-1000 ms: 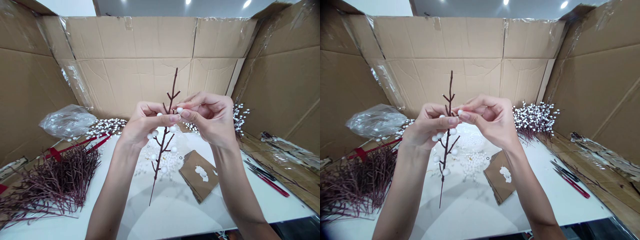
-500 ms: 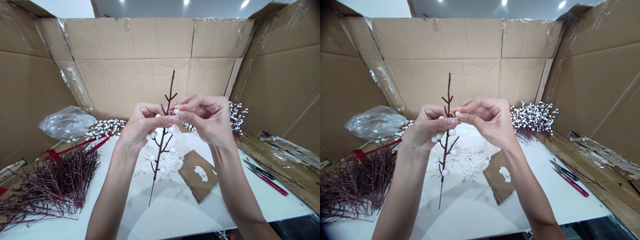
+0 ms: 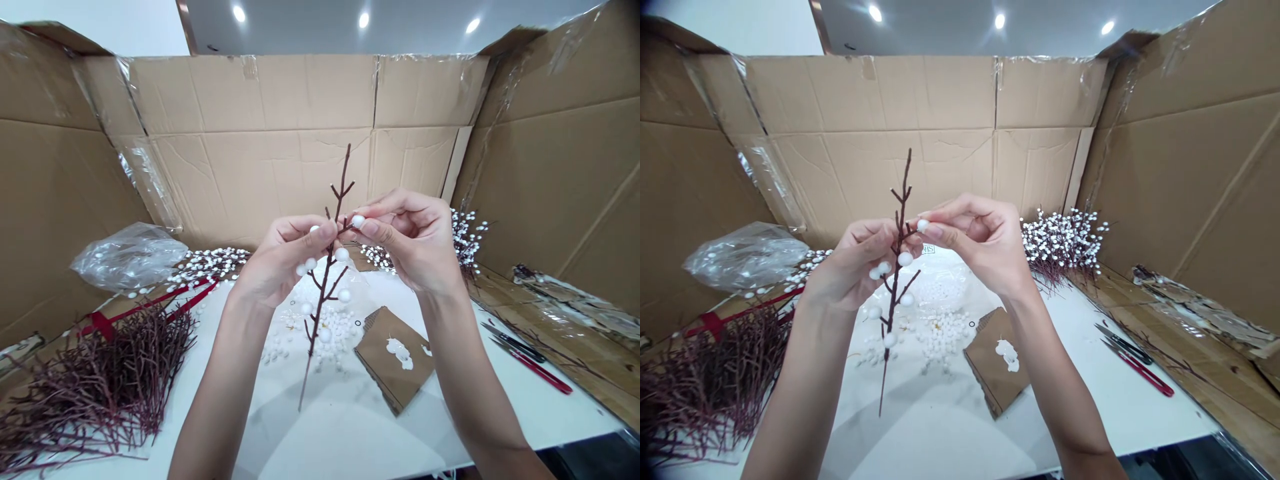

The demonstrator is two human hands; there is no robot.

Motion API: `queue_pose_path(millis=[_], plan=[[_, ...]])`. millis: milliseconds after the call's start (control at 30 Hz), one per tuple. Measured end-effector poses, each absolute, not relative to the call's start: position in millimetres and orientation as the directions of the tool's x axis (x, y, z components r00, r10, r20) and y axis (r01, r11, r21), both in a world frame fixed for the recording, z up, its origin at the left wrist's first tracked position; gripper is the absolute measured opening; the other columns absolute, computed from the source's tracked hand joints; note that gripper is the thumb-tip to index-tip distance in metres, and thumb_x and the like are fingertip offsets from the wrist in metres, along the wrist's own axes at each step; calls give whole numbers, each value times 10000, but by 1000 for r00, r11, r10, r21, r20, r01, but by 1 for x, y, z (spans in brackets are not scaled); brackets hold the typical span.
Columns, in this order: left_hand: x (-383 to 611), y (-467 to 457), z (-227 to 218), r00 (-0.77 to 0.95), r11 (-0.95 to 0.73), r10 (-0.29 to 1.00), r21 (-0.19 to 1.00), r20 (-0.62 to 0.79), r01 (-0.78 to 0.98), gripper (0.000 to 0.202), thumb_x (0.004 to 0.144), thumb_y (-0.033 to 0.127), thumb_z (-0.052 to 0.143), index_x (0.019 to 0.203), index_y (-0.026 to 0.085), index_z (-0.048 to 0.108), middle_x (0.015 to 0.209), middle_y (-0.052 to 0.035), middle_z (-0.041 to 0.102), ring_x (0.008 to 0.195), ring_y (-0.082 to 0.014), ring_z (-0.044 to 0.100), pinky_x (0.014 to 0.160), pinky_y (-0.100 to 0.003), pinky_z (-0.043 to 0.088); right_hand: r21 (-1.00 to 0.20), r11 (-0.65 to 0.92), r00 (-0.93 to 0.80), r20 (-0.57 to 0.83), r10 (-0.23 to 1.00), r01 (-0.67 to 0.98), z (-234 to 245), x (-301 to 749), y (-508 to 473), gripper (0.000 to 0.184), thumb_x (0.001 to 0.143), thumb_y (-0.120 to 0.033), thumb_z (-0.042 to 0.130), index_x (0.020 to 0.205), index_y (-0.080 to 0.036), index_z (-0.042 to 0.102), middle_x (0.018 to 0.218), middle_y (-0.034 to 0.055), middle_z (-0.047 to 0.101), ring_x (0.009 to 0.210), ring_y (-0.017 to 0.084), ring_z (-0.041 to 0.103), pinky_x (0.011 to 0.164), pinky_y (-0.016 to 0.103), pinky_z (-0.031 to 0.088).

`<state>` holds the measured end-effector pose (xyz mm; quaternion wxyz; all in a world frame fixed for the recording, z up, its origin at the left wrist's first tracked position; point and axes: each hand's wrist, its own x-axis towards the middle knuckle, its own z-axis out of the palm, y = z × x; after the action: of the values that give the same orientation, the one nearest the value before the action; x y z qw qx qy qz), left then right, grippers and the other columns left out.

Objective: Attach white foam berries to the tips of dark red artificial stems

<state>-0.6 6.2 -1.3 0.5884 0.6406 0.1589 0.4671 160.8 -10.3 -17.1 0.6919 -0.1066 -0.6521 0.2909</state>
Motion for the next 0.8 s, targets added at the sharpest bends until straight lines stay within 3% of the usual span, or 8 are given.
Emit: queue_pose_path(millis=[267, 533, 667, 800], plan=[[6, 3, -3, 339, -417, 793, 857, 505, -301, 234, 781, 326, 664, 626, 153, 690, 606, 4, 581, 554, -50, 480, 492, -156, 359, -592, 762, 7, 789, 615, -263, -14, 170, -9, 139, 691, -128, 758, 802, -198, 715, 739, -24, 742, 736, 140, 730, 702, 249, 629], [8, 4, -6, 255, -576, 762, 803, 596, -153, 253, 819, 319, 617, 627, 157, 648, 611, 18, 547, 507, -56, 373, 502, -209, 304, -548, 812, 245, 774, 584, -202, -13, 167, -6, 81, 718, -257, 743, 732, -220, 672, 629, -52, 674, 574, 90, 675, 605, 213, 609], [9, 4, -8, 253, -634, 731, 768, 634, -92, 274, 841, 320, 588, 624, 156, 619, 607, 18, 508, 541, -66, 372, 520, -218, 287, -555, 818, 254, 778, 574, -149, -15, 161, -6, 114, 727, -246, 735, 827, -228, 686, 711, -29, 700, 675, 117, 700, 692, 255, 613], [11, 2, -8, 254, -667, 710, 743, 657, -56, 292, 854, 311, 564, 608, 157, 592, 594, 19, 472, 559, -76, 376, 525, -224, 279, -548, 825, 259, 784, 564, -140, -18, 154, -6, 139, 688, -215, 764, 788, -227, 667, 756, -22, 711, 764, 141, 707, 752, 284, 604]])
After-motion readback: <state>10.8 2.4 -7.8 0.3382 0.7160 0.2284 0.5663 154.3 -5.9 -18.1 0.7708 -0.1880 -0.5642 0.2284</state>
